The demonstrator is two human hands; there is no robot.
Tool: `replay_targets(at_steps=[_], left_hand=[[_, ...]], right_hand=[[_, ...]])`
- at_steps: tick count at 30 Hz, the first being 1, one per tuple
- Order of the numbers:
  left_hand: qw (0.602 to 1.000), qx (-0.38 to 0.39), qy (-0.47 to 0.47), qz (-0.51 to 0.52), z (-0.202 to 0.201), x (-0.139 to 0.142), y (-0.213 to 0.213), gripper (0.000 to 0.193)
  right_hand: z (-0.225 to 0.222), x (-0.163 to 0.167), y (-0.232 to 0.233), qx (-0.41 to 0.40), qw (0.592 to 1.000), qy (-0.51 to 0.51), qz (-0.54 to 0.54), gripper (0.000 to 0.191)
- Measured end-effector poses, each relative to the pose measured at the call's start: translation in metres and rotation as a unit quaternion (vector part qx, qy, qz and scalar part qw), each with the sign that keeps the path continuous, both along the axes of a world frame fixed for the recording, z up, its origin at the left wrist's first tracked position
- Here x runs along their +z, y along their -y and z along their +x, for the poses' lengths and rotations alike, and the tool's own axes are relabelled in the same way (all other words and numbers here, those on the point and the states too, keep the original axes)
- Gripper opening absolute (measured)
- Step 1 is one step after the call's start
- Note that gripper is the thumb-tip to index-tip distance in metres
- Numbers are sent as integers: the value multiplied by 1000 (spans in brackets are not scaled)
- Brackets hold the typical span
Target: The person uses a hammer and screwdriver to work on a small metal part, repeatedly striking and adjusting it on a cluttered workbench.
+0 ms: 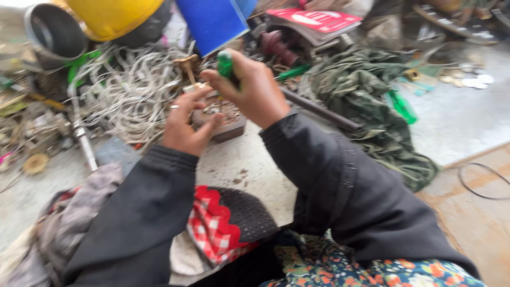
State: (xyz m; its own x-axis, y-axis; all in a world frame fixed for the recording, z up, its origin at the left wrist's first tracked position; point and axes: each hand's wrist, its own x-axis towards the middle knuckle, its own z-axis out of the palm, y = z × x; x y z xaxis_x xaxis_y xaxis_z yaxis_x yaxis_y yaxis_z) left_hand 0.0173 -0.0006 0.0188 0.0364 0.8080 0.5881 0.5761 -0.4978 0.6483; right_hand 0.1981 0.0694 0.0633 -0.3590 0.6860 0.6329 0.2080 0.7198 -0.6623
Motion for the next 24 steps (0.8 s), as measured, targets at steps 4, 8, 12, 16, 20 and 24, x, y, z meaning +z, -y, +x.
replay_targets(at_steps=[4,8,12,16,20,24], left_hand=[[995,-53,76,48,9,13,-1,55],[995,-50,74,42,20,25,-2,50],[998,7,33,50,29,34,-1,30],[993,-13,120,9,31,37,-11,27],[990,6,118,74,27,33,-24,27],[996,62,53,18,26,37,-27,24]], right_hand=[[-1,6,0,36,997,-66,-9,31],[5,8,3,-12,999,-32,-2,44],[23,13,0,114,989,3,-89,42],[58,22,-25,121,992,36,-31,44],[89,12,-45,-127,951,280,34,37],[84,-4,-51,-166,884,436,-23,42]])
